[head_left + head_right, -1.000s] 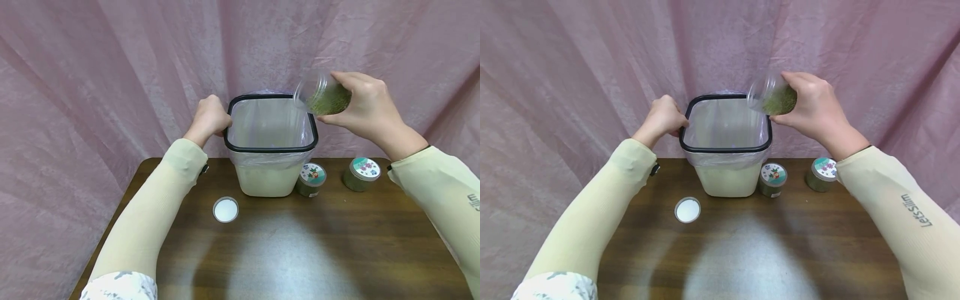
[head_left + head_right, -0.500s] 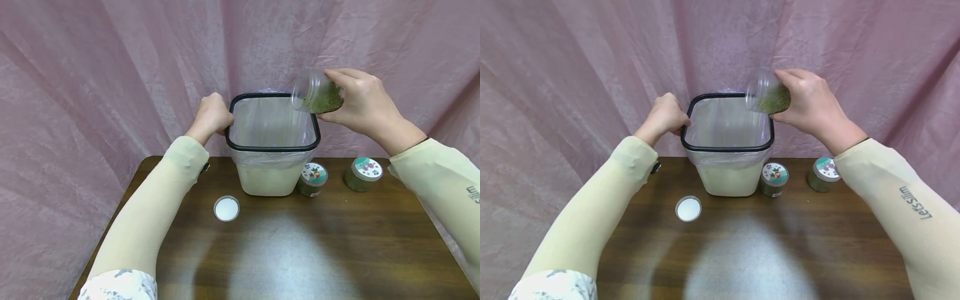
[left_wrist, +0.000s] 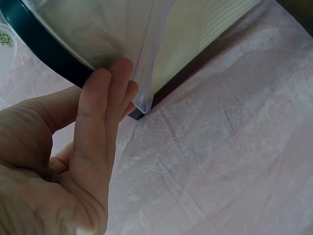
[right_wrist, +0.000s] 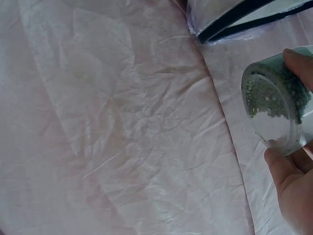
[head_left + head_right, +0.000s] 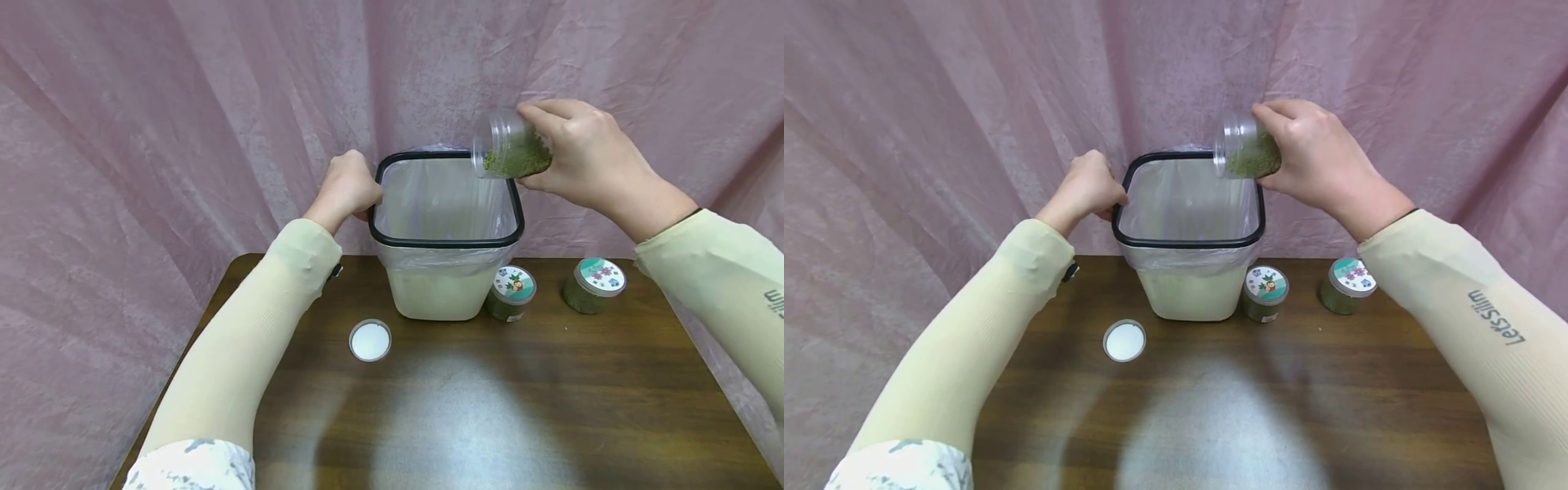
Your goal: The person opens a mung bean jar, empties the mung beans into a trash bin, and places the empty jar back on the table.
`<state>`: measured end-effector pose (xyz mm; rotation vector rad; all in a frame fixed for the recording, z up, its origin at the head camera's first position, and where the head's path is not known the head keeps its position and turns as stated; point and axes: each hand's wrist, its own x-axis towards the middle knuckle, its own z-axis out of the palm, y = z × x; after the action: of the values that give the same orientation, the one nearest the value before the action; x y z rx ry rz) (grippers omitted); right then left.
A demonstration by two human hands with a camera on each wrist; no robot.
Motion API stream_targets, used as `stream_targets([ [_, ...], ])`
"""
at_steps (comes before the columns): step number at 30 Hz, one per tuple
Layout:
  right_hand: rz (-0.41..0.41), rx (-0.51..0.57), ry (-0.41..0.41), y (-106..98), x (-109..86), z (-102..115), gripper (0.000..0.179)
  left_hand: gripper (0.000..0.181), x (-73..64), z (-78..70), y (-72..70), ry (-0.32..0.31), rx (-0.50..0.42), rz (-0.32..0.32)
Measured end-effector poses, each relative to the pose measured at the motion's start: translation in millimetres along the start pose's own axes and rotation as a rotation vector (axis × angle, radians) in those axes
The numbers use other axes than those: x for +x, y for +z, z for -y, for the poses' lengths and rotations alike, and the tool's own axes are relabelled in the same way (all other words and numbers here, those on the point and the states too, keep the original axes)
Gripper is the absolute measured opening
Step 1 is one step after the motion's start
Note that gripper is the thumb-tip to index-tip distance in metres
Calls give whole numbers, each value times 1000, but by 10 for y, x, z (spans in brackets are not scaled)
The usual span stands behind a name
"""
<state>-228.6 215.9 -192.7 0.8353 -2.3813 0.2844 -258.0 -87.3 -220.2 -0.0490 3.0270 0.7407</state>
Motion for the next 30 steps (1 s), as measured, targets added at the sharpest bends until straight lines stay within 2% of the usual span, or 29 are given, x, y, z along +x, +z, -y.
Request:
stream_targets([
  [13, -29, -32, -76, -8, -9, -4, 77, 6, 0, 4, 13, -21, -1, 1],
  [19, -36, -44, -103, 4, -15, -23, 78, 4, 0, 1, 23, -11, -2, -5],
  [30, -31, -41, -113, 43, -29, -43, 81, 7, -7, -26, 35, -17, -2, 1],
])
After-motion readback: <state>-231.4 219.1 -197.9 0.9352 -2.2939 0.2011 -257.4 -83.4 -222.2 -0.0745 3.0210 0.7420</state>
